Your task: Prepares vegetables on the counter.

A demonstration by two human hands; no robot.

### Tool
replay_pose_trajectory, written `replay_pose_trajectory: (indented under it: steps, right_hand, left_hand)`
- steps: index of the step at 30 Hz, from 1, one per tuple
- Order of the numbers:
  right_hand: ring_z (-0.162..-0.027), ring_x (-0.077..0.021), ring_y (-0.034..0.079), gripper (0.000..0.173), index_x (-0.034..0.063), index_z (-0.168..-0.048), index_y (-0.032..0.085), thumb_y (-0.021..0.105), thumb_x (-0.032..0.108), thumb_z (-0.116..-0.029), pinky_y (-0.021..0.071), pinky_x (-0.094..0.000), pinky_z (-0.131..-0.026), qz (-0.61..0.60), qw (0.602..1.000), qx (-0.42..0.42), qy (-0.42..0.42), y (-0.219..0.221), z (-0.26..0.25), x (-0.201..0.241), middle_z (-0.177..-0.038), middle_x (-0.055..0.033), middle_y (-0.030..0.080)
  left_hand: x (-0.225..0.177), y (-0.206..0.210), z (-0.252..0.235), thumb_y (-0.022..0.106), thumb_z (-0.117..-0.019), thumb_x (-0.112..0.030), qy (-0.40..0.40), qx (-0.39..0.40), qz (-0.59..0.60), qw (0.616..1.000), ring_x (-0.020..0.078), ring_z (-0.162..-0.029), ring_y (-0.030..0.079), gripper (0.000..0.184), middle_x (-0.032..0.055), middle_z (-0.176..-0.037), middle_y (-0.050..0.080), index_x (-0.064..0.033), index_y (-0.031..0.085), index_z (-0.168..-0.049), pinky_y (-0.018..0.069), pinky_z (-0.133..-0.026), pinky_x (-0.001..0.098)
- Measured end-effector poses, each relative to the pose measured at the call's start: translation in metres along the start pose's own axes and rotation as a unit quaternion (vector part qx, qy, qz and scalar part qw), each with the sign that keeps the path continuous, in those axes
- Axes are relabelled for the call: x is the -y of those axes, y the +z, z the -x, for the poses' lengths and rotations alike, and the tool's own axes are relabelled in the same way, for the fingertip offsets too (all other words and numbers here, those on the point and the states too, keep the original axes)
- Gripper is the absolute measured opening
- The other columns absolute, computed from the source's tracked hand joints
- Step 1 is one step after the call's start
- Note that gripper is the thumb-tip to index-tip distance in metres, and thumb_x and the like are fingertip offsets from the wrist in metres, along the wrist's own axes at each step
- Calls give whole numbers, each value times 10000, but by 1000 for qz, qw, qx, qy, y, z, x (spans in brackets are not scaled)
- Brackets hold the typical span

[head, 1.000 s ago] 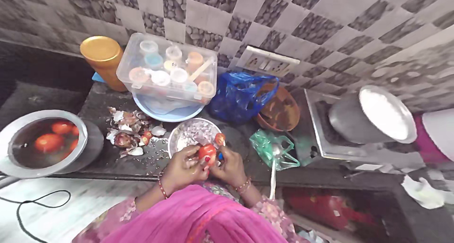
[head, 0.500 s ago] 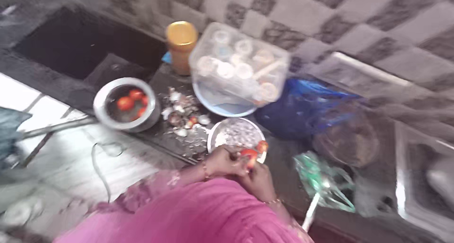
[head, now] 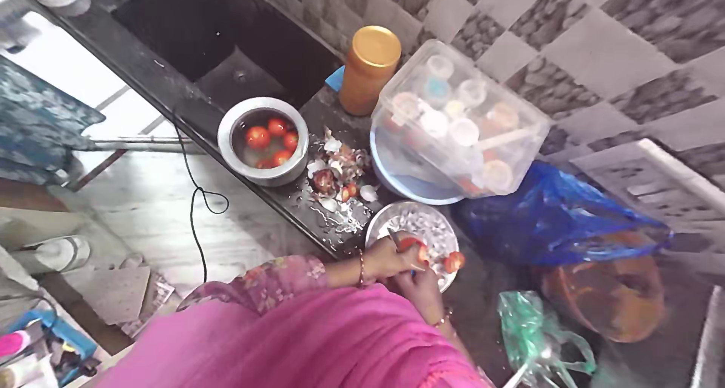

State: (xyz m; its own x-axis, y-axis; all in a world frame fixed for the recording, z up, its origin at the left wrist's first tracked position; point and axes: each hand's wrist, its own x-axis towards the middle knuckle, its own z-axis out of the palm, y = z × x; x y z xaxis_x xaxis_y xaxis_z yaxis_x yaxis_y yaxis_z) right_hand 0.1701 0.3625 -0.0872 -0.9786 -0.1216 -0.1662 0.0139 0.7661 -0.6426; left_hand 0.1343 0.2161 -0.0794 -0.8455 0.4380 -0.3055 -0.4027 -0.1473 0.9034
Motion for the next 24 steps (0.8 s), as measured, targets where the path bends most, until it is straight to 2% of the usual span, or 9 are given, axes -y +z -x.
replay_pose_trajectory:
  steps: [4,8,12,14,17,19,20,22,24]
  right_hand:
    - [-659,-39,603,183,41,-810,694,626,193,-886,522,-314,-643,-62,998,20,0,1,-1,1,-695,12,635]
    - [-556,45,487,290,146,-620,550,592,211,-900,432,-225,-545,-120,992,27,7,2,-3,-1,-577,122,492]
    - [-758,6,609,200,63,-875,696,581,194,-973,534,-244,-746,-200,976,81,35,-5,-1,8,-769,55,641]
    - [-748,-5,589,215,38,-883,692,564,174,-989,518,-241,-733,-243,963,97,65,-10,-1,12,-773,37,626]
    - [-515,31,428,342,188,-713,528,419,199,-1038,379,-179,-497,-389,904,156,82,-16,-3,11,-588,130,464]
    - [-450,31,353,353,228,-754,477,344,314,-1070,302,-156,-430,-493,838,218,83,-21,-1,3,-557,143,412]
    - [-441,33,340,357,236,-782,478,357,412,-1069,285,-145,-413,-534,806,242,80,-22,1,-2,-566,144,411]
    - [-451,51,360,355,262,-802,512,521,553,-1005,296,-128,-412,-589,769,239,59,-27,7,-10,-601,162,436]
    - [-486,56,398,260,243,-832,540,513,423,-1019,331,-136,-449,-557,817,142,55,-35,12,-7,-623,166,471]
  left_hand:
    - [9,2,-6,545,-950,-1,32,32,148,988,57,-861,617,463,69,-1106,627,-3,484,-1409,535,-758,244]
    - [7,5,-10,476,-1005,-51,47,33,149,987,22,-844,584,244,0,-1018,605,16,567,-1221,512,-764,219]
    - [13,9,-16,448,-1020,-83,60,5,157,986,4,-758,600,185,-55,-854,617,-10,591,-1113,530,-720,205]
    - [13,10,-18,450,-1028,-139,38,4,165,986,18,-785,610,192,-48,-871,623,-44,585,-1124,539,-743,221]
    - [28,1,-23,614,-952,-427,53,81,247,964,54,-900,665,410,-34,-1000,686,-119,575,-1221,571,-806,247]
    - [37,-5,-28,765,-759,-657,78,123,307,941,111,-990,682,756,13,-1102,706,-124,615,-1274,572,-875,292]
    - [38,-7,-29,781,-708,-692,77,132,327,933,138,-1014,682,831,36,-1127,700,-118,611,-1283,569,-891,312]
    - [37,-10,-28,823,-689,-645,56,129,369,919,187,-1053,680,849,80,-1171,687,-85,604,-1288,566,-915,351]
    - [31,-11,-24,851,-727,-529,12,105,397,912,219,-1063,682,764,107,-1206,674,-70,610,-1289,575,-908,367]
